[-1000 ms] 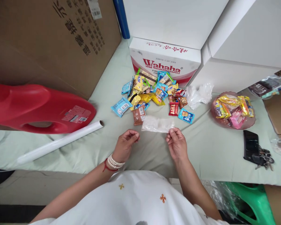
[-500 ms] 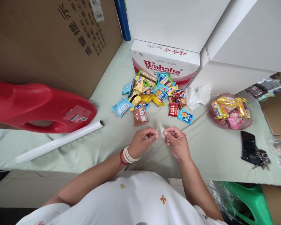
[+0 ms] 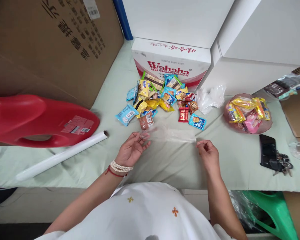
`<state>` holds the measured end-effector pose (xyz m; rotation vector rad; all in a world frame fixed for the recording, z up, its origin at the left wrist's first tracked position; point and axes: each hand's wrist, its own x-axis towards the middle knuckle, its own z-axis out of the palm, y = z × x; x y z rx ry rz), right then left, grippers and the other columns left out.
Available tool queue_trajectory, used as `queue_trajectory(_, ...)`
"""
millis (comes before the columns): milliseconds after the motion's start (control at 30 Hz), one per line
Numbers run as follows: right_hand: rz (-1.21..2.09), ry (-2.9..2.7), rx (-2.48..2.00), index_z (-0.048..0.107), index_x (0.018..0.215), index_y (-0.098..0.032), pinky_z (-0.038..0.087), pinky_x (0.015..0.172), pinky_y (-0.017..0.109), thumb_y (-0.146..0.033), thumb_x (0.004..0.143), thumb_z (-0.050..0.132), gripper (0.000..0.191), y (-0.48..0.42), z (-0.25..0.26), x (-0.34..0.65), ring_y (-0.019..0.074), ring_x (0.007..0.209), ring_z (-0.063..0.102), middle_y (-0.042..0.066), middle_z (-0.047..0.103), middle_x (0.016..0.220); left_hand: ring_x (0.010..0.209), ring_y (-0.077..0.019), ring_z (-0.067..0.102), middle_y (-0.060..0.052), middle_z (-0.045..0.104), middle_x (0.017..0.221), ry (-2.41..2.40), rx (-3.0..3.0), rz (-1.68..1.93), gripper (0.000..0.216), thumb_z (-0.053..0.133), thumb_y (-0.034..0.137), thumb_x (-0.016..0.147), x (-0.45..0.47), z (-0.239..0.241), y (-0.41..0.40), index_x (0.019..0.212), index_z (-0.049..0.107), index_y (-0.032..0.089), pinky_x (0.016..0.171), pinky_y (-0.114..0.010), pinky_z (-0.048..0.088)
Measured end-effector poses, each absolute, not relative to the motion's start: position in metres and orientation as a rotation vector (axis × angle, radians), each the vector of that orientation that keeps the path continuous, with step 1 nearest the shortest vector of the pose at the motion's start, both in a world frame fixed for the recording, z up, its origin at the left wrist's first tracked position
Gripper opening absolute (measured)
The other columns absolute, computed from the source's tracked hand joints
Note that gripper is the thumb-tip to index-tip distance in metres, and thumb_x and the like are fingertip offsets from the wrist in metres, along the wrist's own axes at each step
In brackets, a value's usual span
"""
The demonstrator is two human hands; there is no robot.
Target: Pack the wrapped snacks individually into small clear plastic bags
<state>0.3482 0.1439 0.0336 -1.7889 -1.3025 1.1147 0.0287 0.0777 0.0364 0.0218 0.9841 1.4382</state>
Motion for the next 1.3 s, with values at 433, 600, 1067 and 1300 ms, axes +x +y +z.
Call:
queue_trajectory(433,1.261,-1.635,-1.209,0.074,0.09,-0.025,0.055,0.085,0.04,-0.05,0.085,0.068,0.027,0.168,0.046,0.221,0.0232,0.09,0.064,0.006,0.07,0.094,0.069,-0.0106,0.065,0.005,0.064,0.076,0.993,0.079,1.519,0.037,0.086,0.029,0.075,0.04,0.05,0.072,0.086,0.052,0.023,0.074,-0.03,0.058)
queue_trajectory(600,1.819,-1.317,-1.202,0.072,0.082,-0.022,0.047,0.05,0.024,-0.052,0.072,0.081,0.033,0.158,0.052,0.22,0.0138,0.061,0.056,-0.001,0.064,0.071,0.049,-0.0027,0.041,0.01,0.05,0.067,1.175,0.058,1.586,0.041,0.084,0.029,0.075,0.015,0.05,0.078,0.086,0.045,0.024,0.05,-0.015,0.039)
queue_trajectory(1067,1.694,-1.141,-1.253,0.062,0.128,-0.027,0.059,0.076,0.033,-0.058,0.067,0.087,0.072,0.131,0.03,0.24,0.0216,0.096,0.068,0.006,0.072,0.106,0.043,-0.0054,0.033,0.011,0.042,0.063,1.396,0.186,1.436,0.031,0.067,0.033,0.078,0.033,0.046,0.094,0.09,0.039,0.027,0.041,-0.016,0.019)
queue_trajectory(1300,1.813,-1.22,-1.377,0.075,0.094,-0.02,0.05,0.054,0.024,-0.044,0.061,0.092,0.044,0.173,0.047,0.277,0.0118,0.062,0.056,-0.002,0.063,0.074,0.043,-0.0066,0.032,0.009,0.045,0.063,1.526,0.346,1.334,0.023,0.069,0.031,0.076,0.003,0.039,0.1,0.086,0.049,0.024,0.041,-0.018,0.019)
